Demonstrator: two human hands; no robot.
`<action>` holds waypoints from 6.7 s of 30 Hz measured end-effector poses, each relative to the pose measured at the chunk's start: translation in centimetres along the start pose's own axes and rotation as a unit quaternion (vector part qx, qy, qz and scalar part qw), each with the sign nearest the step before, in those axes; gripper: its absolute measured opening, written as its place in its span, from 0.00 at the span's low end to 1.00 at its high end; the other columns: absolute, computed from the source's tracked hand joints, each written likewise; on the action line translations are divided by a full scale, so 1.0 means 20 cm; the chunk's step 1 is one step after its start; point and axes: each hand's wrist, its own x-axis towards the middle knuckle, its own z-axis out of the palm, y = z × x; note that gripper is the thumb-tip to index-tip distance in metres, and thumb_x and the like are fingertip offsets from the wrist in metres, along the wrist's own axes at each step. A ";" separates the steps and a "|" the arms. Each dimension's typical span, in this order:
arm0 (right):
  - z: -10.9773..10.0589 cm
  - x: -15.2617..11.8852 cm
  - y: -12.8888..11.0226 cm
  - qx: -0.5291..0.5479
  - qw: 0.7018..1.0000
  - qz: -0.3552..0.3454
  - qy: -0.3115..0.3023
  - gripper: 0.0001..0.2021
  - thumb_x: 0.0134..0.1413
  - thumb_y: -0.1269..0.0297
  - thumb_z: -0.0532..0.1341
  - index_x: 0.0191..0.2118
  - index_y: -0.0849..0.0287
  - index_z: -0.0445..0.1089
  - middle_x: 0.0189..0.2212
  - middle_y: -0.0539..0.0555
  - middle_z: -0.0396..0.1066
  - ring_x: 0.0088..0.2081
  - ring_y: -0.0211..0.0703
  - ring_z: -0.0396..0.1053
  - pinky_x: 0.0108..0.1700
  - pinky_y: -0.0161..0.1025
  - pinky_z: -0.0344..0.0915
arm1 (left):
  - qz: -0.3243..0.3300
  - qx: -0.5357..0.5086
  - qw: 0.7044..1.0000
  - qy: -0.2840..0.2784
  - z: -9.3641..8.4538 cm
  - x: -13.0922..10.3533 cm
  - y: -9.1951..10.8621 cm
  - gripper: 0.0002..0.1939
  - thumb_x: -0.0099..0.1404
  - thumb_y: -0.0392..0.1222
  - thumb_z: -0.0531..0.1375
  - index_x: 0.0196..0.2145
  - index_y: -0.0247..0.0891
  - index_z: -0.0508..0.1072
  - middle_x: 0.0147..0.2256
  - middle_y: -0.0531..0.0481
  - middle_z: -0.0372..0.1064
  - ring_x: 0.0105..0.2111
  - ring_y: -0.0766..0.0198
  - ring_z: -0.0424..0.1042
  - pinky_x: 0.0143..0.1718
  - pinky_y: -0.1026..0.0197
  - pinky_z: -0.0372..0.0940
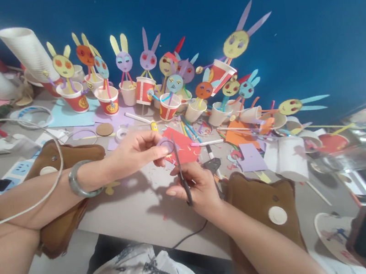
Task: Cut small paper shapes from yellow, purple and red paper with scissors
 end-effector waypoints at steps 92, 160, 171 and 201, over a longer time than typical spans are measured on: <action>0.01 0.00 -0.02 0.007 1.000 0.005 -0.016 0.27 0.47 0.34 0.68 0.36 0.56 0.74 0.19 0.47 0.68 0.20 0.37 0.62 0.25 0.37 0.58 | -0.007 -0.040 0.998 -0.037 0.02 -0.01 -0.05 0.08 0.62 0.37 0.63 0.27 0.33 0.70 0.22 0.53 0.70 0.23 0.74 0.69 0.26 0.71 0.66; 0.02 0.00 0.01 0.055 0.995 0.059 -0.052 0.28 0.42 0.37 0.72 0.36 0.56 0.71 0.18 0.46 0.66 0.20 0.37 0.62 0.25 0.37 0.57 | -0.006 -0.007 0.999 -0.048 0.00 0.00 -0.04 0.08 0.61 0.36 0.62 0.25 0.33 0.69 0.22 0.54 0.69 0.23 0.74 0.68 0.26 0.71 0.65; 0.02 0.00 0.01 0.041 0.997 0.038 -0.049 0.27 0.44 0.37 0.71 0.36 0.57 0.72 0.18 0.47 0.67 0.21 0.37 0.61 0.24 0.36 0.56 | -0.012 -0.006 0.999 -0.047 0.00 0.00 -0.05 0.08 0.61 0.36 0.62 0.25 0.33 0.68 0.21 0.54 0.69 0.23 0.74 0.68 0.25 0.71 0.65; 0.00 0.00 -0.01 0.012 0.998 0.039 -0.039 0.27 0.44 0.34 0.69 0.34 0.56 0.73 0.18 0.49 0.69 0.22 0.39 0.63 0.25 0.37 0.59 | -0.010 0.022 0.999 -0.041 0.00 -0.01 -0.05 0.09 0.63 0.37 0.61 0.26 0.34 0.68 0.22 0.54 0.69 0.23 0.74 0.68 0.25 0.71 0.63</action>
